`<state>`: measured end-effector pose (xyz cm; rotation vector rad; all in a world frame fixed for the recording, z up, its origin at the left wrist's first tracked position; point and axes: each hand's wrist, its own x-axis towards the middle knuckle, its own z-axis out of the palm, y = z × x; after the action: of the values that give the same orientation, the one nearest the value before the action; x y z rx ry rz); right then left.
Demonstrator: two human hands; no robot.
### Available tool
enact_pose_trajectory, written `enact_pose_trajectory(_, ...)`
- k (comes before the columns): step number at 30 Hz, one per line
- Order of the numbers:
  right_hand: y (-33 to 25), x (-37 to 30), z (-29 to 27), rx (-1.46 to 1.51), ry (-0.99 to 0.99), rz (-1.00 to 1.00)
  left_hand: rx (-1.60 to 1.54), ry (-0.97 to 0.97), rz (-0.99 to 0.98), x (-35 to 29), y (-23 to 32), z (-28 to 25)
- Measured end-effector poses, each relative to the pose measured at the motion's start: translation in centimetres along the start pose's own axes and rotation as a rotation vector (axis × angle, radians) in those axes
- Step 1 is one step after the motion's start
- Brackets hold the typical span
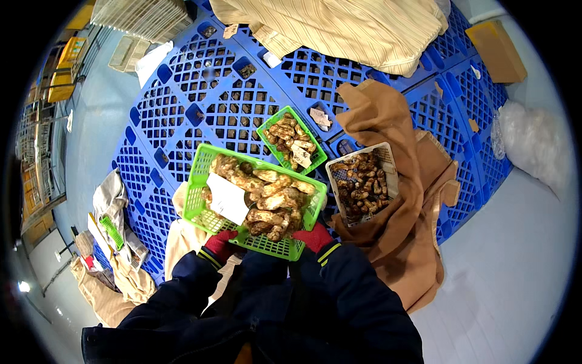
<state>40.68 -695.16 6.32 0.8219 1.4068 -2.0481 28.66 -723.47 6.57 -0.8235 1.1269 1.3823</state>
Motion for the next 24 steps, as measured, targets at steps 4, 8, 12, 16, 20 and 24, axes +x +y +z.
enact_pose_trajectory(4,2.3,0.0,-1.9,0.108,0.095,-0.136,0.032,-0.136,0.12,0.5,2.9,3.1)
enact_pose_trajectory(8,-1.6,-1.3,-1.2,-0.336,0.155,-0.193,-0.028,-0.009,0.217,-1.8,5.2,5.2)
enact_pose_trajectory(12,-4.5,-1.5,-0.6,-0.165,0.18,-0.38,-0.125,-0.1,0.386,-3.8,7.6,6.4)
enact_pose_trajectory(16,-4.9,-1.2,0.3,-0.168,0.223,-0.528,0.324,0.486,1.256,-6.4,9.0,7.2)
enact_pose_trajectory(20,-7.9,-2.2,2.9,0.209,0.214,-0.368,1.27,0.443,1.662,-10.9,10.8,11.7)
enact_pose_trajectory(24,-7.4,-1.7,3.5,0.178,0.229,-0.221,1.866,0.231,1.535,-8.9,10.9,15.4)
